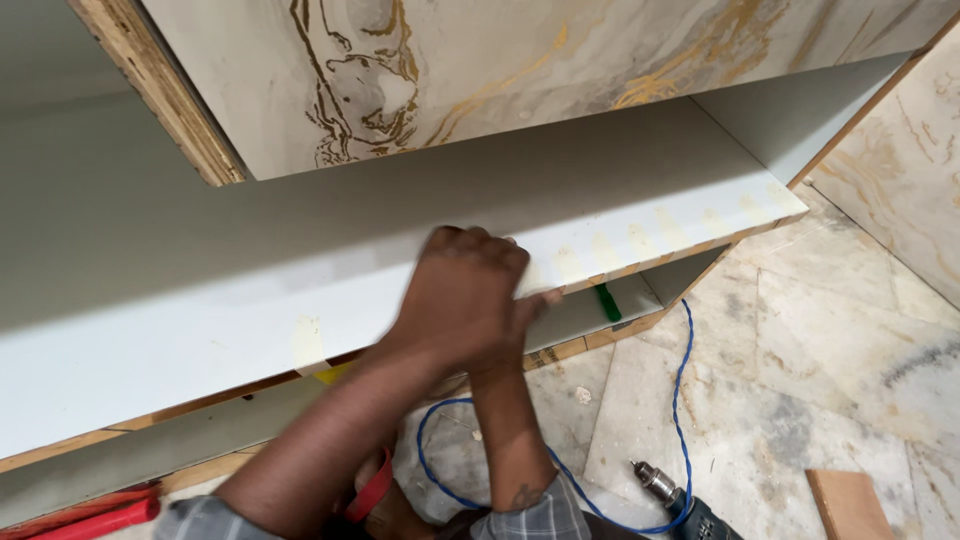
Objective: The person applies masking tape along the front edge of a white shelf on a cabinet. They repeatedly pull tape from the roll, press it onto the surface, and smooth it down with their fingers.
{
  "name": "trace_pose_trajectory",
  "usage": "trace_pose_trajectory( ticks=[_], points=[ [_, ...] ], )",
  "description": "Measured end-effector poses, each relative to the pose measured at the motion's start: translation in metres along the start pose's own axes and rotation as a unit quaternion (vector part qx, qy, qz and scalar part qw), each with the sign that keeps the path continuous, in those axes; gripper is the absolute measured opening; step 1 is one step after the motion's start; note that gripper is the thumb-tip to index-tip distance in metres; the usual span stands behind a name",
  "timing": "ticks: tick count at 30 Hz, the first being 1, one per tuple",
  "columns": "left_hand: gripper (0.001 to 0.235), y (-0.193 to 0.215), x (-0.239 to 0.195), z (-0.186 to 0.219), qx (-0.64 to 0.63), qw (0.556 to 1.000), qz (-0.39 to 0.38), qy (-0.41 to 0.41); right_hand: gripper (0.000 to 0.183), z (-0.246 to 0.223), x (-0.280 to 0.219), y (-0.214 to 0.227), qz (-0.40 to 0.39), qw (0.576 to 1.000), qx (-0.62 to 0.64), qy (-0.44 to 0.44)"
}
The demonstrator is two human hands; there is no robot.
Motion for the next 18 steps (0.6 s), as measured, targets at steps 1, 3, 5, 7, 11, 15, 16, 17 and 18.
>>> trace_pose_trajectory(
  ticks=[1, 3, 5, 7, 11, 15, 16, 17, 18],
  points=[
    [0.037, 0.006, 0.000, -0.005, -0.040, 0.999, 0.001, 0.018, 0.044, -0.002, -0.002, -0.001, -0.013, 0.999, 0.032, -0.023],
    [0.027, 0.015, 0.002, -0.014, -0.117, 0.992, 0.007, 0.054, 0.048, -0.008, -0.002, -0.003, -0.040, 0.991, 0.104, -0.072],
    [0.024, 0.021, 0.005, -0.020, -0.156, 0.987, 0.005, 0.037, 0.051, -0.018, 0.002, -0.008, -0.080, 0.966, 0.204, -0.141],
    [0.024, 0.022, 0.008, -0.027, -0.196, 0.980, -0.011, 0.044, 0.055, -0.031, 0.004, -0.014, -0.126, 0.920, 0.302, -0.214],
    [0.027, 0.013, 0.027, -0.032, -0.196, 0.976, -0.015, 0.094, 0.062, -0.039, -0.006, -0.018, -0.228, 0.783, 0.456, -0.356],
    [0.023, 0.026, 0.029, -0.033, -0.160, 0.980, -0.001, 0.118, 0.070, -0.045, -0.028, -0.001, -0.306, 0.677, 0.513, -0.430],
    [0.024, 0.031, 0.017, -0.030, -0.169, 0.981, 0.027, 0.088, 0.071, -0.046, -0.037, 0.009, -0.321, 0.664, 0.516, -0.435],
    [0.025, 0.036, -0.003, -0.027, -0.177, 0.981, 0.057, 0.057, 0.073, -0.046, -0.046, 0.020, -0.337, 0.651, 0.519, -0.440],
    [0.026, 0.039, -0.024, -0.023, -0.183, 0.979, 0.086, 0.026, 0.075, -0.044, -0.056, 0.034, -0.354, 0.637, 0.521, -0.445]
  ],
)
Point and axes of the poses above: each hand's wrist, its own x-axis towards the middle knuckle, its own y-axis out of the back of the hand, z = x × y, the point moved 1 cm from there along x, towards the middle knuckle, and after that the axes turned 9 degrees about -x, right-handed, at the moved point
